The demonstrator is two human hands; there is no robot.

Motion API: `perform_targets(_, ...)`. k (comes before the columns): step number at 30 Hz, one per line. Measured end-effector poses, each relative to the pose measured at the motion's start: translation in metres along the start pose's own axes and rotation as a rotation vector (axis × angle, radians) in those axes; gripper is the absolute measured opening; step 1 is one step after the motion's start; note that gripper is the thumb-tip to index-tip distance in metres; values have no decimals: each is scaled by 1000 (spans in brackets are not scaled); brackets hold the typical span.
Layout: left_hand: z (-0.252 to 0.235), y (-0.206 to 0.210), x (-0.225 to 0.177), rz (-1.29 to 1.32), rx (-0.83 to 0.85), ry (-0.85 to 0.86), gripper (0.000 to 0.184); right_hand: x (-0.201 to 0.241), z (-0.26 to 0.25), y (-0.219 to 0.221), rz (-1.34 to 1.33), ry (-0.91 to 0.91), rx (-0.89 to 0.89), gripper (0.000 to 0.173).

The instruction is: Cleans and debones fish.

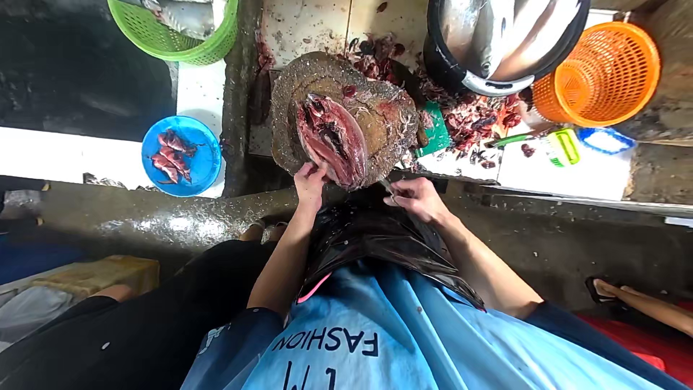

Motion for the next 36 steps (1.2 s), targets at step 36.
perform_targets(36, 20, 29, 7, -41, 114, -303, 15, -16, 11, 21, 417, -294, 138, 38)
Point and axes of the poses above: each hand's wrist, its own z-axis away from the middle knuckle, its own y-axis out of the palm, x = y × z, the point moved 1 cm from there along -z, towards the middle knuckle, and after that the axes turned 3 degrees about -x, right-handed, at the moved point
